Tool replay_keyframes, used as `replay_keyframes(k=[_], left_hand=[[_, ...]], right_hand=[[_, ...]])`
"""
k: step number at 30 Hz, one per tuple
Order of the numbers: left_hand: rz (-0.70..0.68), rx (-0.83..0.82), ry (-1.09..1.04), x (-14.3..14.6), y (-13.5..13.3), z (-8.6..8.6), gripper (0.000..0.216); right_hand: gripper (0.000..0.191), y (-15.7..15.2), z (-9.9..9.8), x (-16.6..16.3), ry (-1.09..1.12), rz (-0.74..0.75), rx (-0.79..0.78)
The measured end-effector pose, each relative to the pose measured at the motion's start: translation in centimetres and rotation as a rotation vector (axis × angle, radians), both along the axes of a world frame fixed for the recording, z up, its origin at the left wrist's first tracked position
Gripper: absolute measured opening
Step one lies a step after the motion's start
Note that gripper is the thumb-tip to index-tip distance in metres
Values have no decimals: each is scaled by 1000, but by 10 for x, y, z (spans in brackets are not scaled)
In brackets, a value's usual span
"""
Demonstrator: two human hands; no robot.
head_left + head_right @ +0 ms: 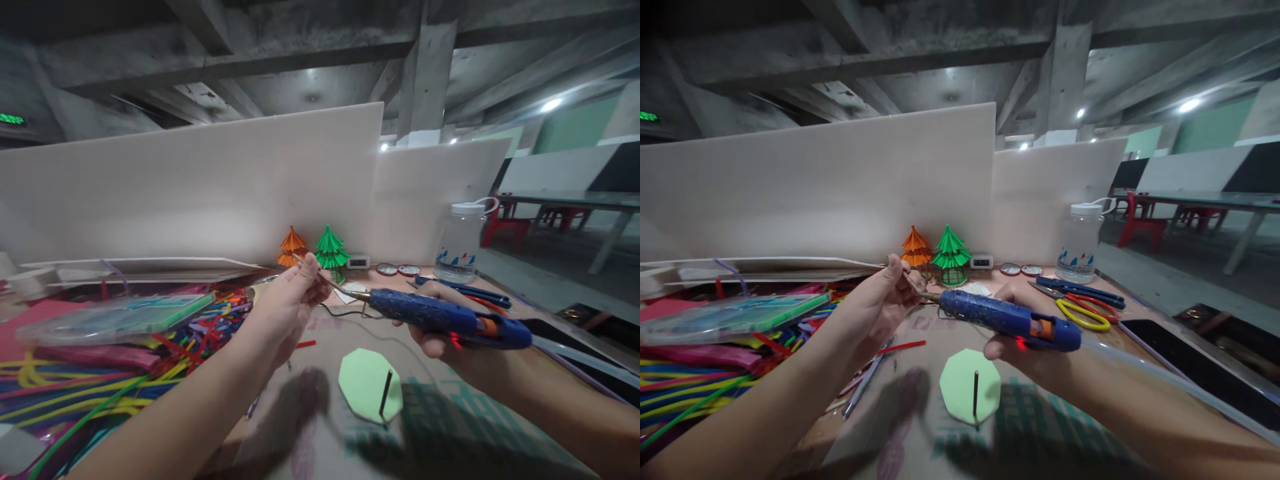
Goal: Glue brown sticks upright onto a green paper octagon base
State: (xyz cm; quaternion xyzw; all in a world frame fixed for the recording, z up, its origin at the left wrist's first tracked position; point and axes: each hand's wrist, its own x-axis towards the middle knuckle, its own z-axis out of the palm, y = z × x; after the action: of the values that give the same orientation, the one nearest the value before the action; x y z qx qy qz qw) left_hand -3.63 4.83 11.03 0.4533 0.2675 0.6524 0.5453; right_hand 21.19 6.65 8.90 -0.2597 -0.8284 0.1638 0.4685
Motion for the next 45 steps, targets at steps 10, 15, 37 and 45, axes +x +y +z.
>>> replay_keyframes(k=[10,15,37,45], left_hand=[[-31,-4,22,-3,1,-1,54],[-15,10,28,1,-6,2,51],[119,168,322,-19,16,3,42],[-6,14,167,-20,21,4,47]], right_hand=[[40,-3,-4,-4,83,40,-81],[43,-2,-4,-8,98,84,-46],[29,169,-46,-30,-362,-492,-443],[33,177,-63,-35,-415,-533,-497]])
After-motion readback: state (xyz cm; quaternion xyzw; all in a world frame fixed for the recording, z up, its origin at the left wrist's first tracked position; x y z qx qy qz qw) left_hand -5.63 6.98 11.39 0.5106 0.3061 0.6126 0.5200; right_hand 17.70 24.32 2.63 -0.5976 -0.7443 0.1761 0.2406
